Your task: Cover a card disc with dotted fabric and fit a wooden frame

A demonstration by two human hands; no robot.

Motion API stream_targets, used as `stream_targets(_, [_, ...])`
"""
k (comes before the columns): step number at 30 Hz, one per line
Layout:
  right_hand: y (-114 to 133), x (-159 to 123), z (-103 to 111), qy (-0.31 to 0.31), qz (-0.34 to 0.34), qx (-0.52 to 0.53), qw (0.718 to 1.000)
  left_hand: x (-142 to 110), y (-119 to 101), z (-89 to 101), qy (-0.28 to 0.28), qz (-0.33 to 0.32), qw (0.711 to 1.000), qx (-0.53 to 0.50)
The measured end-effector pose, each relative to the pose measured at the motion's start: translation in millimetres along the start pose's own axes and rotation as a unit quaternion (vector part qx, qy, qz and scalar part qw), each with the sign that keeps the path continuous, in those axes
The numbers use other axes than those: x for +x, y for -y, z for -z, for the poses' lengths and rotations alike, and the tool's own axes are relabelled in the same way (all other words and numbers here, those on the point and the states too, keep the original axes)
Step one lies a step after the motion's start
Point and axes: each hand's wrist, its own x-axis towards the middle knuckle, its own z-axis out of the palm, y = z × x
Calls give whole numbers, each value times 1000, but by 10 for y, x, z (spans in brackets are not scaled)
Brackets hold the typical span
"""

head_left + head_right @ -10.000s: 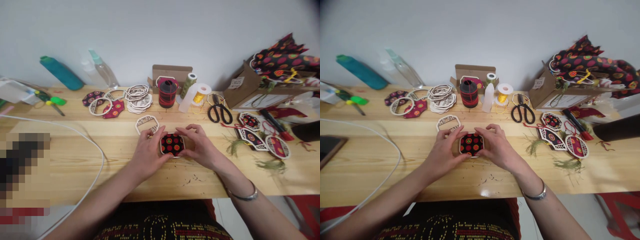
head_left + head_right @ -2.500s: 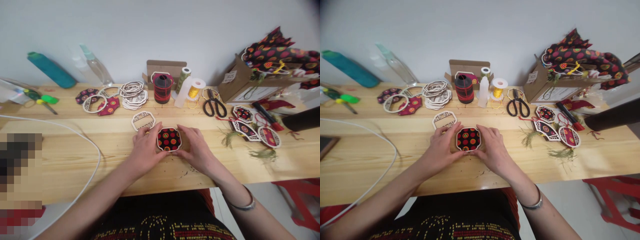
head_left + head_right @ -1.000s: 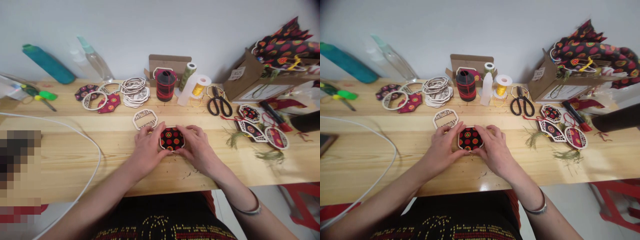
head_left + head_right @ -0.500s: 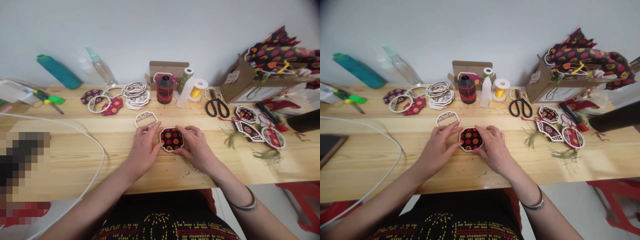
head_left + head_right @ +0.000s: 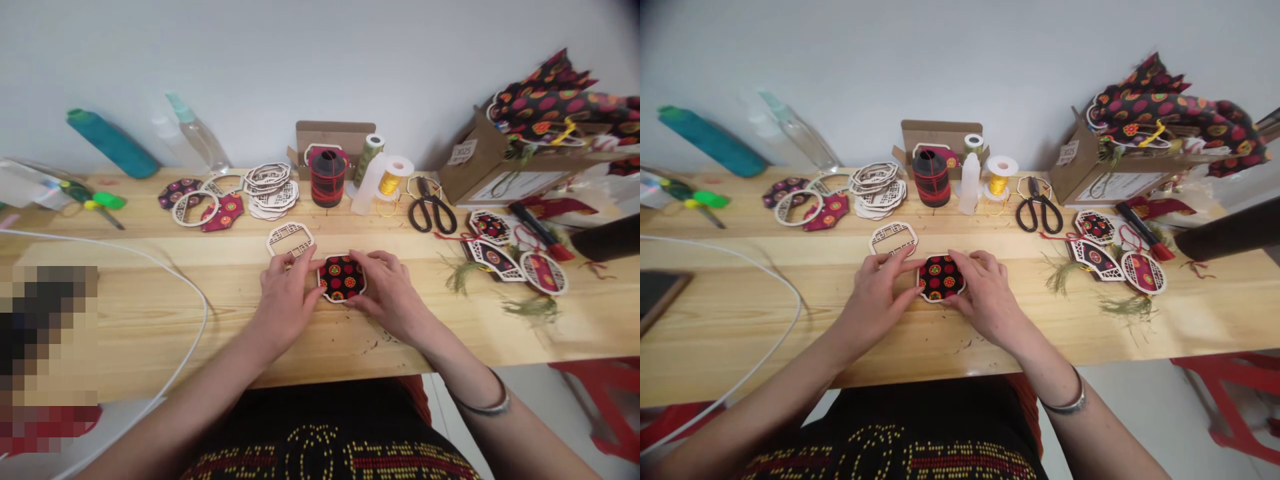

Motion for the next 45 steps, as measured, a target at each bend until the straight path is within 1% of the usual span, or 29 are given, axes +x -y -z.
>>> stream_targets(10, [-12,-4,-20,-16,-7,32,999,32,-27,17,10,8,1000,-19])
stream_targets(14, [-26,-12,-18,-31,2,48,998,25,-13,8,8,7,1000,-24])
stream_targets(16, [-47,-17,-12,-60,12,69,996,16,-6,6,4,7,1000,-30])
stream_targets(18, [-74,-30,-3,-107,7,87,990,8,-3,9,-1,7,999,-41])
stream_targets(20, [-99,-56,7,-148,-17,92,984,7,-10,14,-7,8,999,-50])
stream_targets(22, [-113,-92,10,-172,-44,92,980,14,-28,16,-2,7,999,-49])
stream_targets(29, [-144,-183,-51,-226,-86,120,963,91,-155,-44,68,-21,997,29])
stream_targets(36, [-189,-174,-102,-231,-82,127,961,187,-287,-70,84,-38,991,92])
stream_targets(40, [-170,-170,-90,-225,-80,136,962,206,-293,-82,78,-53,990,100])
stream_targets(45, [-147,-168,-64,-211,-86,136,964,223,-287,-86,84,-66,989,100])
